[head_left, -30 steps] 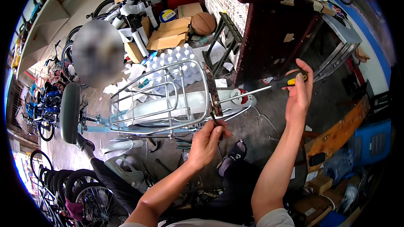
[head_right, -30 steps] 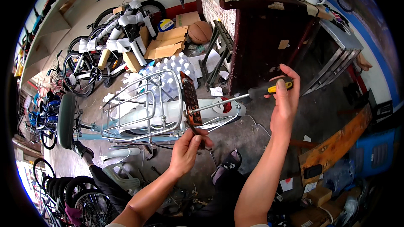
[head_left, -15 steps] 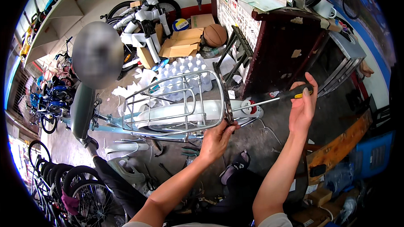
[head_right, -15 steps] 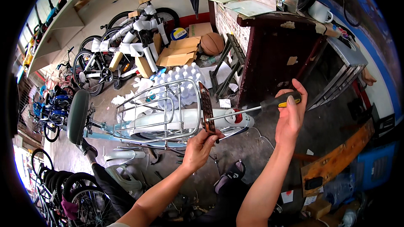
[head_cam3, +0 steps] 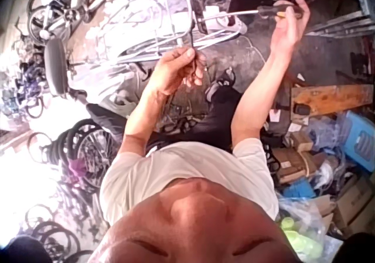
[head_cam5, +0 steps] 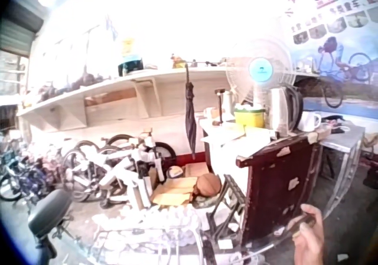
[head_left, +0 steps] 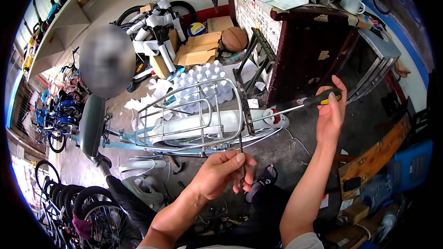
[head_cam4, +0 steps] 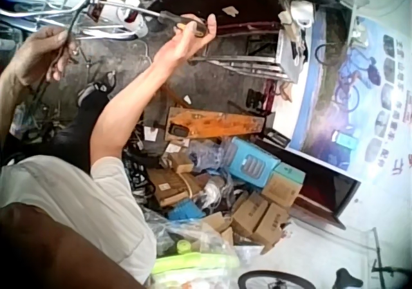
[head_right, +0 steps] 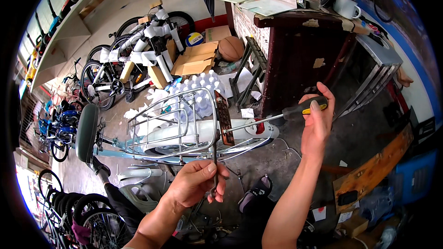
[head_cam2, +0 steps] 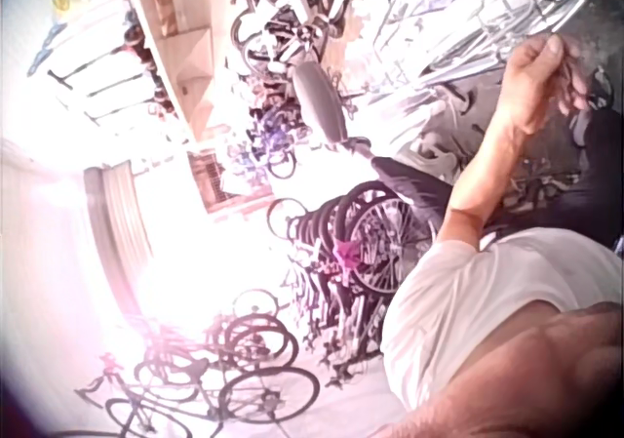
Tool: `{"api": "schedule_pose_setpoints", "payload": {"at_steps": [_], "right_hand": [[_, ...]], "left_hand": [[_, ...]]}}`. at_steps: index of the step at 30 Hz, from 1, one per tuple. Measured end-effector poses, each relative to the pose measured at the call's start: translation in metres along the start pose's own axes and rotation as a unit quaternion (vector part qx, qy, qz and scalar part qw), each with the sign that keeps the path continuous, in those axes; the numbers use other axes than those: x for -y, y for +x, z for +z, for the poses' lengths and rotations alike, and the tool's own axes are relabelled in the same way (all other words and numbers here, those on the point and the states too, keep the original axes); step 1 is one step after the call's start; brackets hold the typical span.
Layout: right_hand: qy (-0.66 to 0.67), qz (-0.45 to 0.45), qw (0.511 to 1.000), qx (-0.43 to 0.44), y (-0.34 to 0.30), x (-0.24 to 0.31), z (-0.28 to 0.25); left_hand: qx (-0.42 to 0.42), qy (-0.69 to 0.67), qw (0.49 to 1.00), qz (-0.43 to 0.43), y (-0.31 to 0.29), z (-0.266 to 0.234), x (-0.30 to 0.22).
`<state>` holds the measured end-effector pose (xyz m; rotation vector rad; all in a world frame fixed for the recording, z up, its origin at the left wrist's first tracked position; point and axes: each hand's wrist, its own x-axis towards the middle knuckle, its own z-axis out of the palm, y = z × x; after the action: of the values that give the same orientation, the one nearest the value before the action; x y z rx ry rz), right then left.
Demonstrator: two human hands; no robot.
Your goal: The person aligns a bracket and fastens a reflector plate onto the bicycle rear rack using a screwdriver, then retrieves a wrench from a tool tray and tightens the bracket.
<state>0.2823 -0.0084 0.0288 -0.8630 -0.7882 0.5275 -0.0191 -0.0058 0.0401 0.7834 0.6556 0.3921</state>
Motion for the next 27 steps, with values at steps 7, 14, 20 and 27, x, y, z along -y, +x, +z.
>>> {"api": "schedule_pose_setpoints", "payload": {"at_steps": [7, 14, 20, 27], "right_hand": [[0.009, -0.004, 1.0, 0.007, 0.0, 0.0, 0.004], [0.001, -0.006, 1.0, 0.011, 0.002, -0.001, 0.002], [0.016, 0.0, 1.0, 0.007, 0.005, -0.006, 0.001], [0.0, 0.0, 1.0, 0.003, 0.005, -0.005, 0.002]], "left_hand": [[0.015, -0.079, 0.996, -0.025, -0.006, 0.003, -0.009], [0.022, -0.106, 0.994, -0.029, -0.008, 0.0, -0.013], [0.009, -0.025, 0.999, -0.028, -0.004, 0.001, -0.009], [-0.009, 0.129, 0.991, 0.036, 0.018, -0.002, 0.021]]}}
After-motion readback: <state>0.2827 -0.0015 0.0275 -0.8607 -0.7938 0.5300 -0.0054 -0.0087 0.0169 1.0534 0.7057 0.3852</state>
